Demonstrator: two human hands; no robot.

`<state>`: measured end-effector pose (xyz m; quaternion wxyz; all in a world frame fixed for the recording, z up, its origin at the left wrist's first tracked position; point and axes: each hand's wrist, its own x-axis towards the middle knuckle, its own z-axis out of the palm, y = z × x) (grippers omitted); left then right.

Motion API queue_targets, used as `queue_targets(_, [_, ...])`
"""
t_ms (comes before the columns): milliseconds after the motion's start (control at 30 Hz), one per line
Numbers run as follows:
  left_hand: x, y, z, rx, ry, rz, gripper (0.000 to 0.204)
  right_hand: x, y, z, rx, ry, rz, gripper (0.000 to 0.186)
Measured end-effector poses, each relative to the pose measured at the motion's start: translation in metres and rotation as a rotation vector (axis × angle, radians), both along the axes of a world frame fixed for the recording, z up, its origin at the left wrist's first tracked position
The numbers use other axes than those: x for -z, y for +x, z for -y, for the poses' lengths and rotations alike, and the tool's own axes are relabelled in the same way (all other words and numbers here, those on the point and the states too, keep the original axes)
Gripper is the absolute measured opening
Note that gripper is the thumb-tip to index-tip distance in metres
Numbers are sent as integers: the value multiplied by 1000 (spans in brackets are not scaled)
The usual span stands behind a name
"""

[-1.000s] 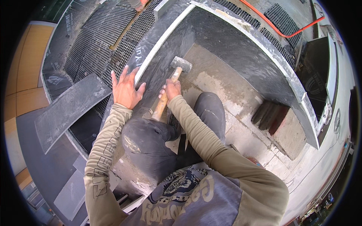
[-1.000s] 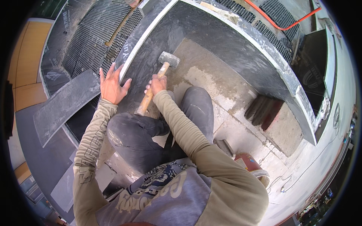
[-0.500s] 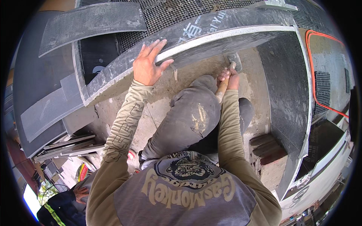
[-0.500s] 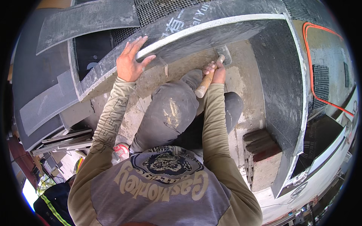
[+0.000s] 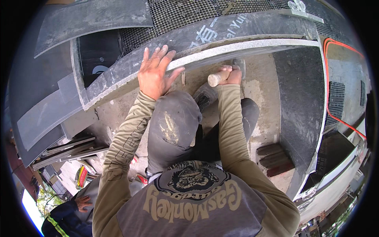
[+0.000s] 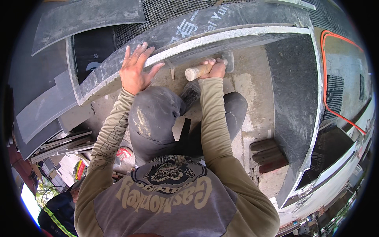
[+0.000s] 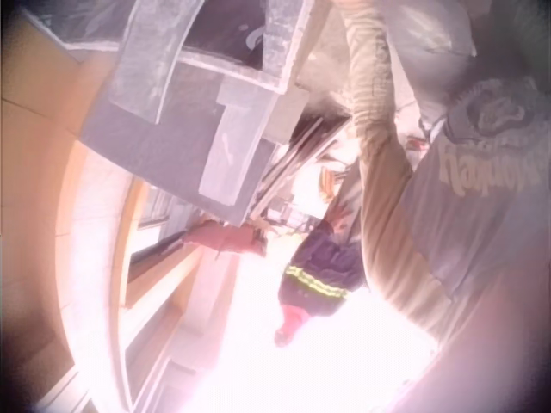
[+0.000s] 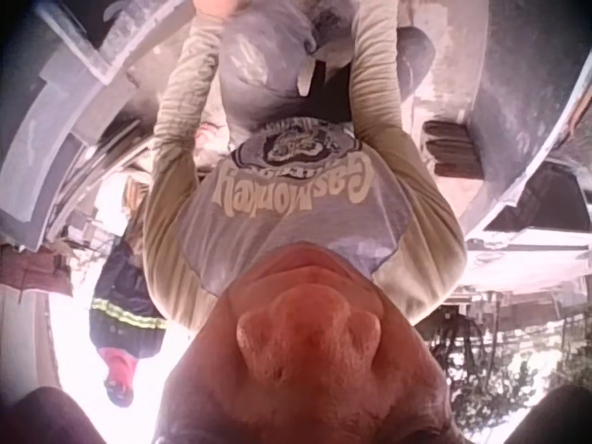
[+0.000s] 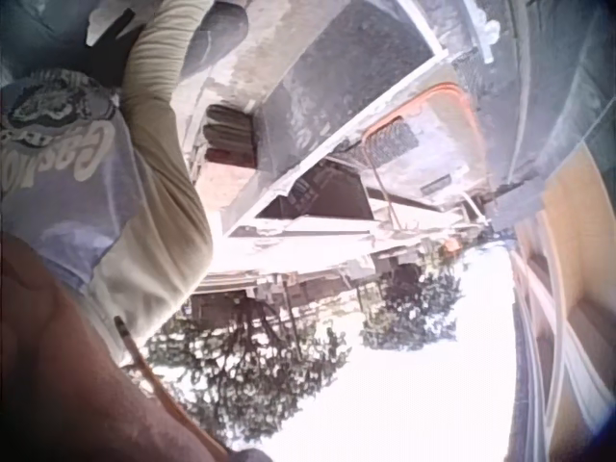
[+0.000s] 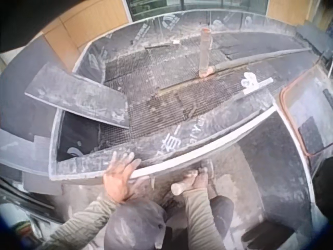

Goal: The person spreads cement on the floor using a trowel, then places a large tile onto the prepared area. They use a rubber mallet to tap the tile into position and adjust its alignment.

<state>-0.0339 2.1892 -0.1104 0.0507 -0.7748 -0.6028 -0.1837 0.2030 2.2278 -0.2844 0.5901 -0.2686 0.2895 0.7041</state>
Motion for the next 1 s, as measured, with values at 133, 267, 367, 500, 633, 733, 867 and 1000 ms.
queue_targets(133, [-2, -3, 1, -25, -2, -3, 58, -9, 9, 0, -181, -13, 151, 23])
queue_targets(267, [-4, 1, -2, -12, 27, 6, 61, 8, 43, 7, -265, 39, -70, 25])
queue_targets(367, [-2, -3, -3, 1, 32, 22, 63, 4, 54, 15, -209, 55, -143, 24])
queue_targets(500, [-4, -3, 0, -3, 32, 23, 64, 9, 60, 39, 6, -19, -49, 19])
queue_targets(633, [-2, 9, -1, 0, 26, -19, 65, -15, -5, 3, 3, -130, 185, 21])
queue_targets(733, [-2, -1, 4, -21, 29, -58, 68, -42, -24, 11, -140, -120, 218, 21])
queue_targets(867, [1, -7, 0, 10, 62, -23, 69, -13, -3, 16, -179, -23, 109, 22])
queue_targets(1000, [-6, -8, -7, 23, -14, -37, 72, -18, -3, 1, -127, -38, 82, 13])
